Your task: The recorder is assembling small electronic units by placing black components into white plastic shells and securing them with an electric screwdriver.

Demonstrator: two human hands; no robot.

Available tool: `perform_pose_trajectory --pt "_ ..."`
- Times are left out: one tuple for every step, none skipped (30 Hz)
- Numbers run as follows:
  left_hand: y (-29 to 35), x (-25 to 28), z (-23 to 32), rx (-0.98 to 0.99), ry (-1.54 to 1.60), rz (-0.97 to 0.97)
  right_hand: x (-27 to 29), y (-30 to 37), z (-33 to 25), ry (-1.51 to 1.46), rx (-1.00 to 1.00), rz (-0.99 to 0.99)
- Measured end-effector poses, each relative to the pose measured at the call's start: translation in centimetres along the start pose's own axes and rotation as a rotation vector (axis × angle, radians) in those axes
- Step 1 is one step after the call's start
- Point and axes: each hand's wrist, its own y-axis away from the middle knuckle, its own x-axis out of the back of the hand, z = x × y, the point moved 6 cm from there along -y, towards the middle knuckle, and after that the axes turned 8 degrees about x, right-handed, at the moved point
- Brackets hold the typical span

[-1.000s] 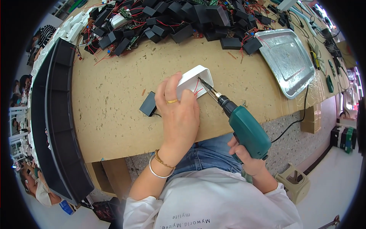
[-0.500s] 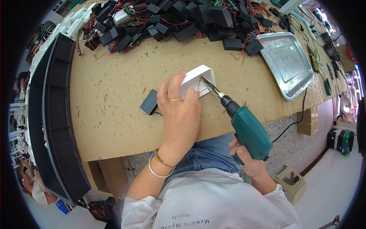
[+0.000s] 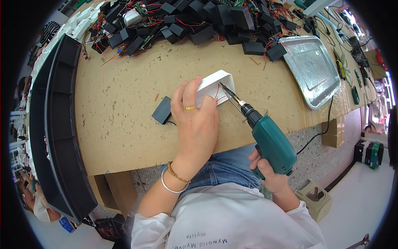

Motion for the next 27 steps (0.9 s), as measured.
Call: perform_pose_trajectory --pt "0.0 -0.01 0.01 0.001 -0.004 -0.003 0.02 0.06 0.16 -0.007 -0.004 0.004" --pt "-0.01 -0.03 0.01 0.001 -0.003 -0.004 0.04 0.09 0.25 -0.014 -0.008 0.009" --pt "-0.03 -0.03 0.02 -0.002 -0.003 -0.004 0.07 0.08 0.24 -0.014 -0.009 0.009" --pt "-0.04 -0.04 0.02 -0.004 -0.003 -0.003 0.08 0.06 0.22 -0.002 -0.01 0.005" --pt "-0.04 -0.05 0.01 -0.004 -0.003 -0.004 0.07 0.05 0.21 0.01 -0.011 0.0" --pt "-0.03 -0.05 0.02 -0.006 -0.008 -0.002 0.06 0.07 0.2 0.01 -0.011 0.0" --pt "-0.03 -0.05 0.03 -0.009 -0.013 0.0 0.04 0.1 0.25 0.0 -0.022 0.0" --pt "-0.05 -0.03 0.04 -0.009 -0.013 0.0 0.03 0.12 0.29 -0.009 -0.034 -0.001" --pt "-0.09 0.0 0.06 -0.008 -0.015 -0.004 0.0 0.08 0.23 -0.009 -0.034 0.0" --pt "-0.09 0.01 0.07 -0.007 -0.016 -0.007 -0.02 0.04 0.16 -0.004 -0.033 -0.001" --pt "-0.08 0.01 0.07 -0.007 -0.015 -0.007 -0.04 0.01 0.12 0.001 -0.033 -0.002" --pt "-0.08 0.0 0.08 -0.009 -0.022 -0.009 -0.03 0.02 0.13 0.001 -0.033 -0.002" --pt "-0.07 0.01 0.1 -0.009 -0.029 -0.01 -0.03 0.05 0.13 -0.005 -0.032 -0.001" --pt "-0.08 0.04 0.12 -0.01 -0.03 -0.009 -0.03 0.07 0.12 -0.012 -0.031 -0.001" --pt "-0.11 0.08 0.15 -0.01 -0.026 -0.007 0.01 0.07 0.1 -0.013 -0.031 -0.001" --pt "-0.12 0.04 0.12 -0.01 -0.021 -0.006 0.07 0.05 0.07 0.006 -0.024 -0.006" --pt "-0.11 -0.01 0.08 -0.009 -0.02 -0.007 0.1 0.02 0.04 0.024 -0.018 -0.012" --pt "-0.09 -0.06 0.05 -0.009 -0.025 -0.006 0.07 0.03 0.09 0.026 -0.019 -0.011" --pt "-0.07 -0.04 0.07 -0.01 -0.032 -0.003 0.07 0.08 0.17 0.011 -0.024 -0.001" --pt "-0.07 -0.02 0.08 -0.01 -0.032 -0.003 0.08 0.11 0.22 -0.004 -0.03 0.009" --pt "-0.06 0.01 0.09 -0.012 -0.029 -0.003 0.06 0.12 0.21 -0.004 -0.029 0.008" --pt "-0.07 0.03 0.11 -0.014 -0.026 -0.003 0.04 0.12 0.15 0.006 -0.027 0.004" --pt "-0.08 0.05 0.11 -0.014 -0.026 -0.003 0.02 0.11 0.12 0.017 -0.024 0.0" --pt "-0.09 0.05 0.15 -0.017 -0.031 -0.008 -0.01 0.12 0.14 0.018 -0.024 0.0" --pt "-0.12 0.04 0.17 -0.021 -0.035 -0.012 -0.04 0.11 0.17 0.004 -0.023 0.005" --pt "-0.13 0.04 0.18 -0.021 -0.034 -0.012 -0.04 0.09 0.19 -0.009 -0.021 0.01" --pt "-0.14 0.04 0.18 -0.017 -0.023 -0.013 -0.01 0.06 0.21 -0.008 -0.021 0.01"
